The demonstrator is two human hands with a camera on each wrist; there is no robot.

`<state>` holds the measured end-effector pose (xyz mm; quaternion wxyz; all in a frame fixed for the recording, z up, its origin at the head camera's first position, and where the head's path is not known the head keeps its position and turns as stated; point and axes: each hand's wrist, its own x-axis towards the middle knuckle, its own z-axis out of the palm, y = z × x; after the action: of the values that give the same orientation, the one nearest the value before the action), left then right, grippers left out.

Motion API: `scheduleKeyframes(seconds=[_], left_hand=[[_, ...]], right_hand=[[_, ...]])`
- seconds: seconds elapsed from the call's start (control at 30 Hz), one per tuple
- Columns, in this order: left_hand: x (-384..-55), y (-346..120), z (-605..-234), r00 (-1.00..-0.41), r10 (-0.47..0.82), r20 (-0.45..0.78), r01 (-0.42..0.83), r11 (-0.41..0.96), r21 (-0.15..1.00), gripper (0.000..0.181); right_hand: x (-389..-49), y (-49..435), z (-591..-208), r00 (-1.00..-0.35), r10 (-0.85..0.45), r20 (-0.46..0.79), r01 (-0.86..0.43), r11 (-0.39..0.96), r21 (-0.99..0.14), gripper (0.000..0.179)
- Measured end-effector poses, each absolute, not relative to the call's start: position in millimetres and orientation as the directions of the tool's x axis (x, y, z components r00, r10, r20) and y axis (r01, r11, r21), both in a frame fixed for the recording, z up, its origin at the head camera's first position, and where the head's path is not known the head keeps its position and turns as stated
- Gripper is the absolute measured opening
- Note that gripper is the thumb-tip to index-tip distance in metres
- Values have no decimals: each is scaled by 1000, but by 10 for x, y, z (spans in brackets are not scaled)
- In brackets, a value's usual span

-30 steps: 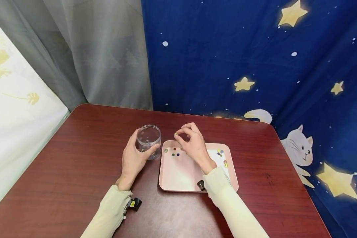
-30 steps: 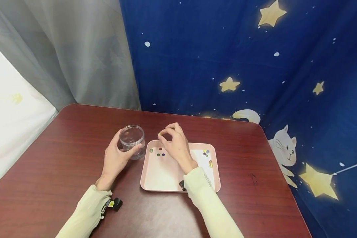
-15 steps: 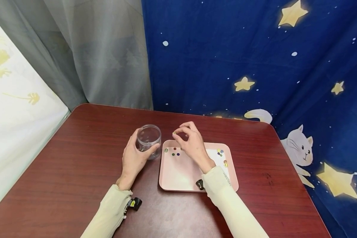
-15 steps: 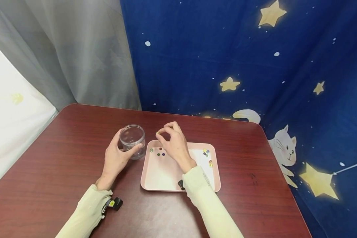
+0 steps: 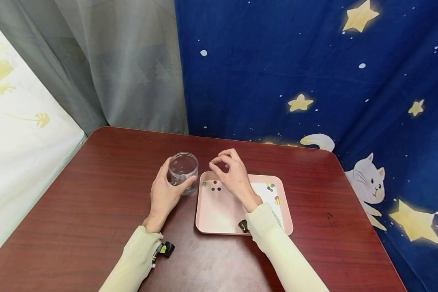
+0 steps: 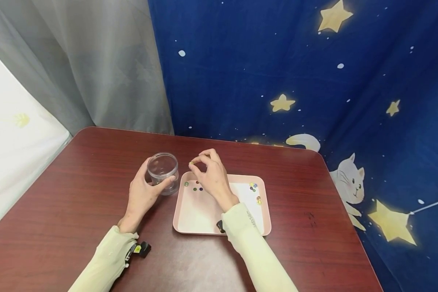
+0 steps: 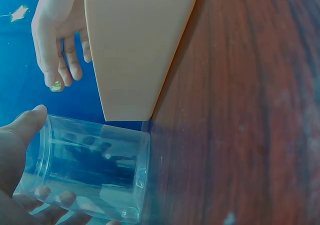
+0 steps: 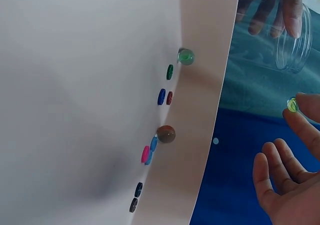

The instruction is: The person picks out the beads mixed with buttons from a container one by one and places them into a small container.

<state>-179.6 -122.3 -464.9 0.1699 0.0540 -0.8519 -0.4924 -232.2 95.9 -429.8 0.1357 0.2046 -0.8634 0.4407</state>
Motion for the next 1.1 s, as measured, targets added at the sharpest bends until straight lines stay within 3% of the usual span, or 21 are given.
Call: scheduleKeyframes(seconds=[1.1], left_hand=[[-1800, -1227, -4647, -929, -257, 265, 94, 528, 844, 88]], right_hand=[[-2322, 852, -4226, -863, -242, 443, -503, 479, -719, 14]])
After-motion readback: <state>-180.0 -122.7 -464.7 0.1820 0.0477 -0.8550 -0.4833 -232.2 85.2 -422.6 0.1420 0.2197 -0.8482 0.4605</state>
